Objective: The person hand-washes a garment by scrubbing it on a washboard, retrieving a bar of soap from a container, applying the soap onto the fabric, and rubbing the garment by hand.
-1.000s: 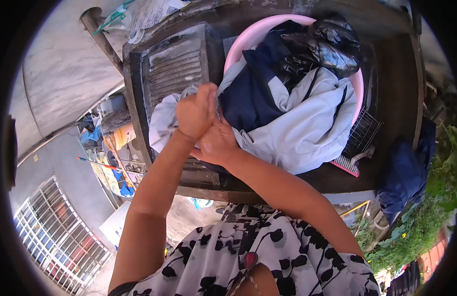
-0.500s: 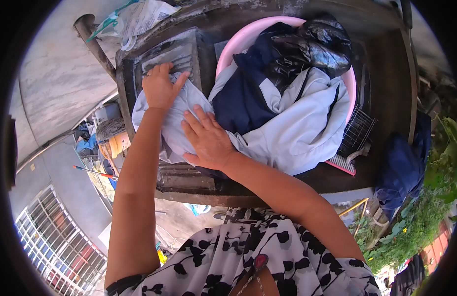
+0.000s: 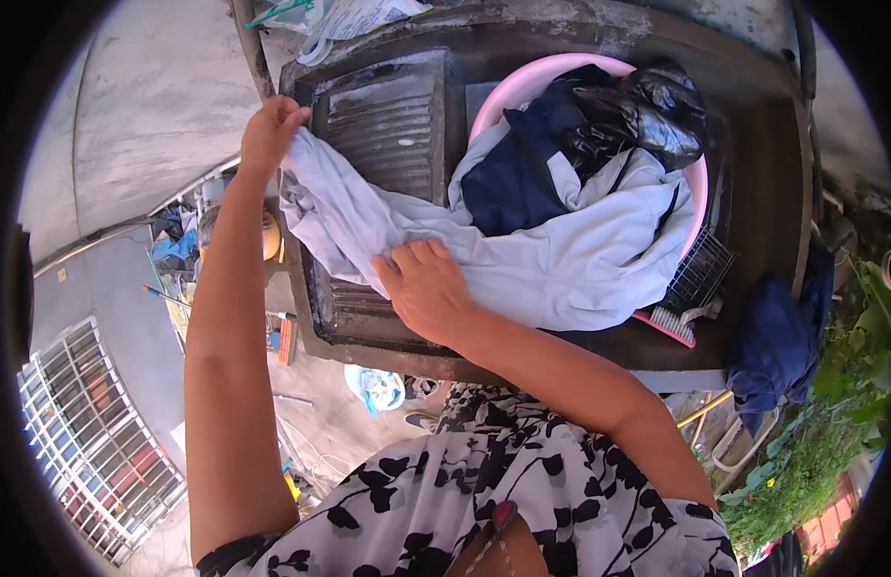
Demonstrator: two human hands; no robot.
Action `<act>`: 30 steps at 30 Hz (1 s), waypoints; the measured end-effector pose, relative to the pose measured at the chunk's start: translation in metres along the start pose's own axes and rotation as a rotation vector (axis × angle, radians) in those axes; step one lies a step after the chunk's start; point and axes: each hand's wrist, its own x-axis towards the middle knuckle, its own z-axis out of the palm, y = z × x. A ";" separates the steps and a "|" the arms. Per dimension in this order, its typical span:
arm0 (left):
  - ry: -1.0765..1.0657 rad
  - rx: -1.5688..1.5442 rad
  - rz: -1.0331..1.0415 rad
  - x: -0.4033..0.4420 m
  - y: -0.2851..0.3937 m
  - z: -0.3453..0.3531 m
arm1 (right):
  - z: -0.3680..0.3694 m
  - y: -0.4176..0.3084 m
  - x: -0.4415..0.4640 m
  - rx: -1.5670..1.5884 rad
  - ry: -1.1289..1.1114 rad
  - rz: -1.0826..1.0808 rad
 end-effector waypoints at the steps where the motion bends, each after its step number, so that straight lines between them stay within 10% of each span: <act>1: -0.060 0.114 -0.050 0.000 -0.023 0.016 | 0.001 0.000 -0.003 -0.062 -0.042 -0.031; 7: -0.173 0.527 -0.093 -0.052 0.045 0.086 | 0.003 0.008 -0.012 -0.105 -0.173 -0.026; 12: 0.019 -0.115 -0.157 -0.040 -0.002 0.070 | 0.008 0.010 -0.010 -0.096 -0.132 0.003; 18: 0.073 -0.021 0.569 -0.149 0.085 0.020 | 0.014 0.013 -0.016 -0.104 -0.135 -0.004; 22: -0.141 0.133 0.554 -0.173 0.090 0.076 | 0.039 0.020 -0.026 -0.184 0.023 -0.039; 28: 0.340 0.251 0.247 -0.057 0.054 0.129 | 0.025 0.019 -0.017 -0.101 -0.084 0.017; 30: 0.210 0.057 0.230 -0.098 0.071 0.112 | 0.023 0.019 -0.016 -0.101 -0.045 -0.007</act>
